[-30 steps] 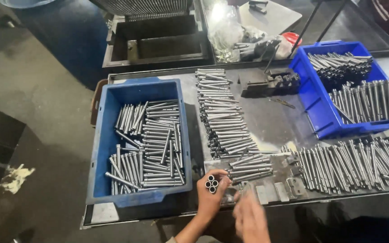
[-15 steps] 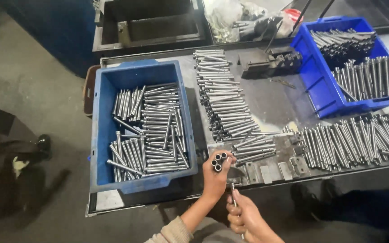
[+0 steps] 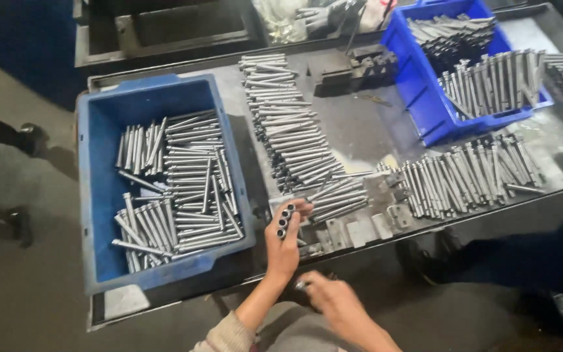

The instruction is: The person is manually assembling metal rods into a circular multi-hole jig on a fabrication workbench.

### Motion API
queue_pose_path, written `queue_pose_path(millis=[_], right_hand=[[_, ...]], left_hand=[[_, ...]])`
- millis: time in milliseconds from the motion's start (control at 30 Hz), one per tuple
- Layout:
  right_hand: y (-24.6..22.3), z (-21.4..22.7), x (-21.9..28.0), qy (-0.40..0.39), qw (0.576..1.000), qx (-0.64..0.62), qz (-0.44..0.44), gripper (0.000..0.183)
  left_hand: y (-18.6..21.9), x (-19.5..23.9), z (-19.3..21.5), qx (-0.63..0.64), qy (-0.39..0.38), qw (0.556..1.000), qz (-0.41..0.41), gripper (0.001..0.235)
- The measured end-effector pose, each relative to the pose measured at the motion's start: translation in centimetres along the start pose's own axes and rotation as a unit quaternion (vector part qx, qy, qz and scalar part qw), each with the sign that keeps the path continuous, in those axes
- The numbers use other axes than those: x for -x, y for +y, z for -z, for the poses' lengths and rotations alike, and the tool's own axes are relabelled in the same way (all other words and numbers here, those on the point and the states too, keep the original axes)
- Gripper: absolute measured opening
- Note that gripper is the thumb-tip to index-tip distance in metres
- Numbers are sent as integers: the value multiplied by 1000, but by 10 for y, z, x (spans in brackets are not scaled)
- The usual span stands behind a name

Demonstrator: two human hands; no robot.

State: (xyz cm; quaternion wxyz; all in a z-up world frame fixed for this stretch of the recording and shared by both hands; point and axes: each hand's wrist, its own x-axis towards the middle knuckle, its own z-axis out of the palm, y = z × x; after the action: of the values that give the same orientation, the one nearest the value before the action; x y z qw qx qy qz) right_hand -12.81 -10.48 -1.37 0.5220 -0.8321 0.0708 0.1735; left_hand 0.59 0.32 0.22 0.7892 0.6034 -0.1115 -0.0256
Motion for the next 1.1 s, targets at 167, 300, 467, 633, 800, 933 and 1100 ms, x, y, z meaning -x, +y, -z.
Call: queue_pose_path(millis=[167,300,467,633,800,933,1100], right_hand=[[34,75,-28,303,931,157,127,19],[60,110,-41,159,906,299,254,6],[39,123,-42,104,922,266,262,10],[50,126,-48,93,913,275,287,18],[48,132,-52,62,914,282,286,12],[49,140,-57,69,938,211,267,12],[87,141,-57,29,899,353,257,46]], left_hand=[[8,0,-3,-15,-13,1000,4,36],[7,1,-7,-25,-1,1000,-11,30],[8,-2,-11,-59,12,998,-12,32],[0,2,-11,-60,23,998,-17,35],[2,2,-14,-79,35,996,-2,37],[9,-1,-19,-86,66,994,-7,36],[3,0,-18,-126,71,989,-5,32]])
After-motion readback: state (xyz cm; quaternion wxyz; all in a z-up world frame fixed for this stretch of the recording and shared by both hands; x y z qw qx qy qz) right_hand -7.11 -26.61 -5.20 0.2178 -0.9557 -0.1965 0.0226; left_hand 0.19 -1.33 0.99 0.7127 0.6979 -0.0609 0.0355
